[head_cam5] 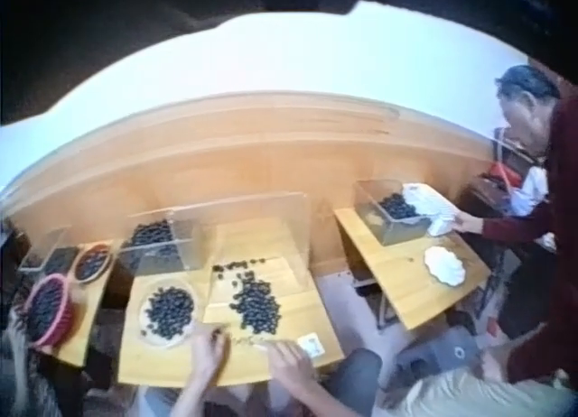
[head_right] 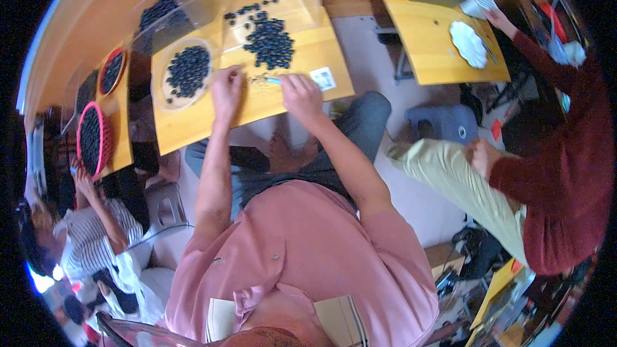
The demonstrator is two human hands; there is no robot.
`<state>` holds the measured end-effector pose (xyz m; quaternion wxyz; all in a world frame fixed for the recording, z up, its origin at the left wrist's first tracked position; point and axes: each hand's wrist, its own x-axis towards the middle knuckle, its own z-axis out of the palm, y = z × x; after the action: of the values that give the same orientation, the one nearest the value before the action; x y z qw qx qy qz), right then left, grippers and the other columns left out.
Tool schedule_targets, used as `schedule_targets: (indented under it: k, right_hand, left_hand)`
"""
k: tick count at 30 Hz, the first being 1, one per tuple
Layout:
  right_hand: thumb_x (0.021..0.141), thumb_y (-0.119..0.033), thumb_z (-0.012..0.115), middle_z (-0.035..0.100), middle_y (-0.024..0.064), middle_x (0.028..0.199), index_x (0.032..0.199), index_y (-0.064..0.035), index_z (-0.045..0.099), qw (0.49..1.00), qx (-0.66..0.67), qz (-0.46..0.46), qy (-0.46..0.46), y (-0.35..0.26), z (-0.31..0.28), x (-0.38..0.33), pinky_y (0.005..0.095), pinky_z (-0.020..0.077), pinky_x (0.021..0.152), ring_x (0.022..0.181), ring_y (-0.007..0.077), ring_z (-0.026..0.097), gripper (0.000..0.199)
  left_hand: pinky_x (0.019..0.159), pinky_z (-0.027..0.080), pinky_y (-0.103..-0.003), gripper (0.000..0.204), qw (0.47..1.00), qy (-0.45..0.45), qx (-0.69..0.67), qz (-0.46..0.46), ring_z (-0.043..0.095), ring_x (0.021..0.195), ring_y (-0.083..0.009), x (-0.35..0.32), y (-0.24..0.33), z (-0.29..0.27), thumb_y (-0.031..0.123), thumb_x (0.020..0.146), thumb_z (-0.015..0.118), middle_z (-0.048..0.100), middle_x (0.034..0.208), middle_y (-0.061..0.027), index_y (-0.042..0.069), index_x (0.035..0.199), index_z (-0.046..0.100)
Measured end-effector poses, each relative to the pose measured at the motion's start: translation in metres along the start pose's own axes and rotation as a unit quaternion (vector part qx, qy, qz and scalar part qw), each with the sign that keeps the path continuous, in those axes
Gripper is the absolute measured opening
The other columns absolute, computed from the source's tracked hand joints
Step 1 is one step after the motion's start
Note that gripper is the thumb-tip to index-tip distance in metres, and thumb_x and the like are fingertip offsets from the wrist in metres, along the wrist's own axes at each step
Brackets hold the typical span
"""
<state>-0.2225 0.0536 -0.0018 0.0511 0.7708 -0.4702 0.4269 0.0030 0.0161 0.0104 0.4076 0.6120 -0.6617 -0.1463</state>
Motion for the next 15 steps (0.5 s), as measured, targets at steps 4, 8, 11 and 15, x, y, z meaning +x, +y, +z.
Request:
schedule_targets:
  k: [4, 8, 11, 15]
  right_hand:
    - [0.087, -0.007, 0.069, 0.066, 0.0051, 0.087, 0.104, -0.0089, 0.073, 1.000, -0.014, 0.005, -0.003, 0.003, 0.000, -0.003, 0.0402, 0.0566, 0.070, 0.081, 0.0255, 0.068, 0.017]
    - [0.089, -0.007, 0.071, 0.065, 0.0055, 0.086, 0.103, -0.0083, 0.073, 1.000, -0.003, 0.004, -0.016, -0.002, 0.000, 0.002, 0.0399, 0.0560, 0.070, 0.081, 0.0259, 0.067, 0.015]
    - [0.088, -0.007, 0.072, 0.064, 0.0059, 0.085, 0.104, -0.0078, 0.073, 1.000, -0.011, 0.011, -0.017, -0.001, 0.000, 0.000, 0.0399, 0.0558, 0.070, 0.081, 0.0260, 0.067, 0.016]
    - [0.088, -0.007, 0.072, 0.064, 0.0063, 0.086, 0.104, -0.0073, 0.073, 1.000, -0.015, 0.001, -0.014, -0.004, -0.001, 0.003, 0.0403, 0.0556, 0.070, 0.081, 0.0257, 0.067, 0.016]
  left_hand:
    - [0.083, 0.056, -0.044, 0.028, 1.000, -0.013, 0.013, -0.020, 0.069, 0.092, -0.0340, 0.001, 0.006, 0.015, 0.015, 0.086, 0.080, 0.070, 0.095, -0.0174, 0.004, 0.111, 0.077]
    - [0.082, 0.055, -0.042, 0.034, 0.999, -0.002, 0.042, -0.007, 0.069, 0.088, -0.0313, 0.010, 0.015, 0.018, 0.021, 0.085, 0.084, 0.070, 0.094, -0.0165, 0.002, 0.112, 0.078]
    - [0.086, 0.055, -0.044, 0.035, 0.997, -0.037, 0.069, -0.016, 0.068, 0.095, -0.0343, 0.018, 0.025, 0.022, 0.027, 0.081, 0.088, 0.070, 0.096, -0.0159, 0.005, 0.107, 0.079]
    - [0.084, 0.057, -0.044, 0.032, 0.998, -0.020, 0.066, -0.008, 0.070, 0.091, -0.0342, 0.017, 0.017, 0.027, 0.025, 0.083, 0.087, 0.072, 0.099, -0.0161, 0.005, 0.107, 0.079]
